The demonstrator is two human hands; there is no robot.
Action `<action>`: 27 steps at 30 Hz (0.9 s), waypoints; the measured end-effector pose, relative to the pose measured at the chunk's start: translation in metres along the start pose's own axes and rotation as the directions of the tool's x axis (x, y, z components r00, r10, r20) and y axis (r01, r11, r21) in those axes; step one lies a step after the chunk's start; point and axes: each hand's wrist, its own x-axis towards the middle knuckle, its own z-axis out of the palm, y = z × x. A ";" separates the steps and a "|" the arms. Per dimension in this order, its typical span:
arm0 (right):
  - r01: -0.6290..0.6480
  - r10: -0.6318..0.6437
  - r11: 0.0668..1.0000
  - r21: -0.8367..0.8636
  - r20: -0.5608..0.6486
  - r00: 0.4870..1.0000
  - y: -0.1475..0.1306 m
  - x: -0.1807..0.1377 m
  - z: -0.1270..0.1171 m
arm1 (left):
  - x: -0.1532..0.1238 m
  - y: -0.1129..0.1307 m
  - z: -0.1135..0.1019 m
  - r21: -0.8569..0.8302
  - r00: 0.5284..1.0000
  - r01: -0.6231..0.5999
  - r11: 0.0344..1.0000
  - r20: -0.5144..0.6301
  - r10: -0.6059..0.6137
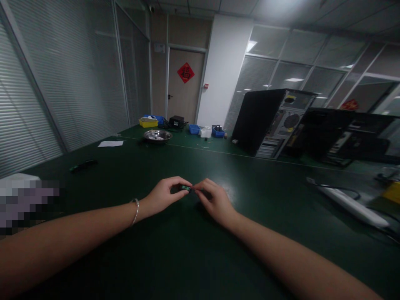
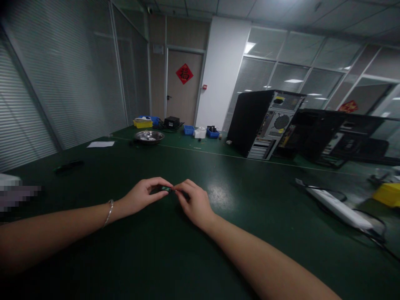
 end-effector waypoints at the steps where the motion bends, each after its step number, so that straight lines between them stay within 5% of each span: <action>1: 0.000 0.000 1.000 0.003 0.004 1.000 0.001 0.000 0.000 | 0.000 -0.001 0.000 0.011 1.000 -0.003 1.000 0.005 0.003; 17: 0.025 -0.026 0.995 0.093 0.010 1.000 0.002 -0.002 -0.002 | 0.002 -0.003 0.000 -0.256 0.994 0.102 0.961 0.050 -0.092; 27: 0.025 -0.028 0.995 0.099 0.023 0.999 0.000 -0.002 -0.003 | 0.000 -0.004 0.000 -0.130 0.999 0.037 0.991 0.023 -0.035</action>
